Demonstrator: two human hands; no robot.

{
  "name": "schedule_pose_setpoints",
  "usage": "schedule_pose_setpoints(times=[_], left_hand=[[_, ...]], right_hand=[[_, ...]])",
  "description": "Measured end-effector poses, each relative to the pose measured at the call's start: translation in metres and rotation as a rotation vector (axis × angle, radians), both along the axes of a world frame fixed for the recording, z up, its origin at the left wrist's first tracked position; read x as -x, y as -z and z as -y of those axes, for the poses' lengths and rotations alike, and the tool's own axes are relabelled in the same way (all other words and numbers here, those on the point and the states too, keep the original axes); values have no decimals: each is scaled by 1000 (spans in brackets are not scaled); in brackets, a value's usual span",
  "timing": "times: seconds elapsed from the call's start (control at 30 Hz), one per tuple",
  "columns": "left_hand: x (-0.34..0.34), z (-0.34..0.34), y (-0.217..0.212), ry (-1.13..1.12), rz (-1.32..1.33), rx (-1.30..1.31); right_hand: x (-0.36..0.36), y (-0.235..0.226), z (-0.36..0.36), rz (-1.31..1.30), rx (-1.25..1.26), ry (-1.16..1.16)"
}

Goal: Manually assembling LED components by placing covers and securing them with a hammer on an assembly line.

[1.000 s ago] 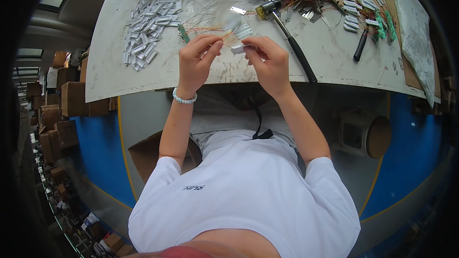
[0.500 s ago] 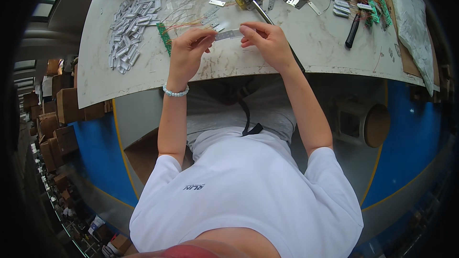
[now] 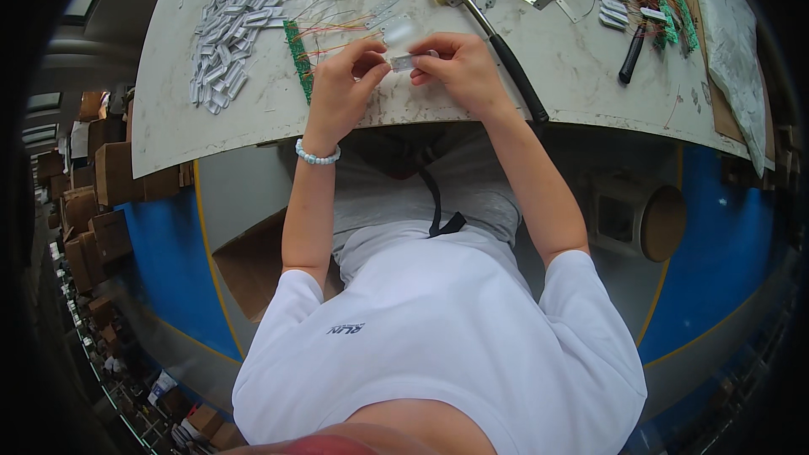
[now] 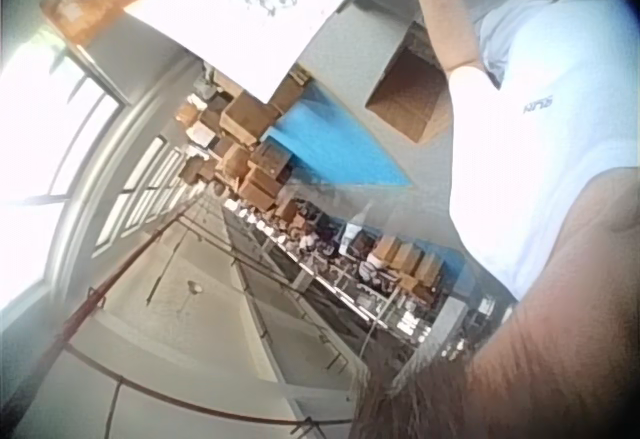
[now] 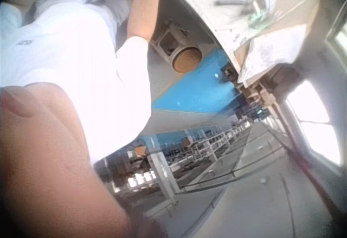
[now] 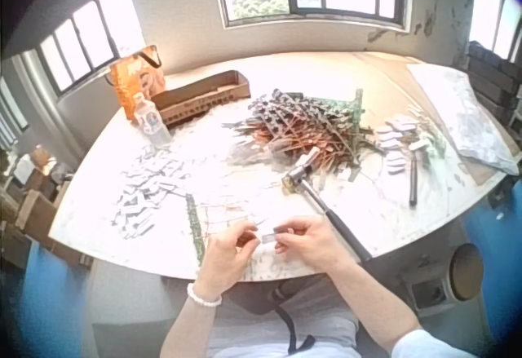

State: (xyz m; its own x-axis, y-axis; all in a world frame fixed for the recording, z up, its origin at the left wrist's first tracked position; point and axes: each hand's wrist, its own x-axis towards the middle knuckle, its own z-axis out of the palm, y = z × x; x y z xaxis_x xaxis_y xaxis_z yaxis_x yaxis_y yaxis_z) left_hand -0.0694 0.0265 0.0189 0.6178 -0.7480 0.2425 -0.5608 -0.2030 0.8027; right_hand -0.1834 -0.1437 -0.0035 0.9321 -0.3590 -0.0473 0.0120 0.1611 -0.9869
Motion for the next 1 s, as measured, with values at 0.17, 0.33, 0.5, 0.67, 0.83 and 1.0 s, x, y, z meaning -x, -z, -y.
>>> schedule_pose_setpoints(times=[0.17, 0.33, 0.5, 0.67, 0.83, 1.0], left_hand=[[-11, 5, 9, 74, 169, -30], [-26, 11, 18, 204, 385, 16], [-31, 12, 20, 242, 355, -12], [-29, 13, 24, 252, 348, 12], [-22, 2, 18, 241, 433, -1], [-9, -7, 19, 285, 600, 30]], right_hand=[[-9, -1, 4, -138, 276, -33], [-25, -11, 12, -257, 546, -121], [-31, -18, 12, -269, 814, -186], [-33, -33, 12, -453, 1143, -277], [-29, -35, 12, -434, 1107, -248], [-23, -18, 10, -352, 1059, -210]])
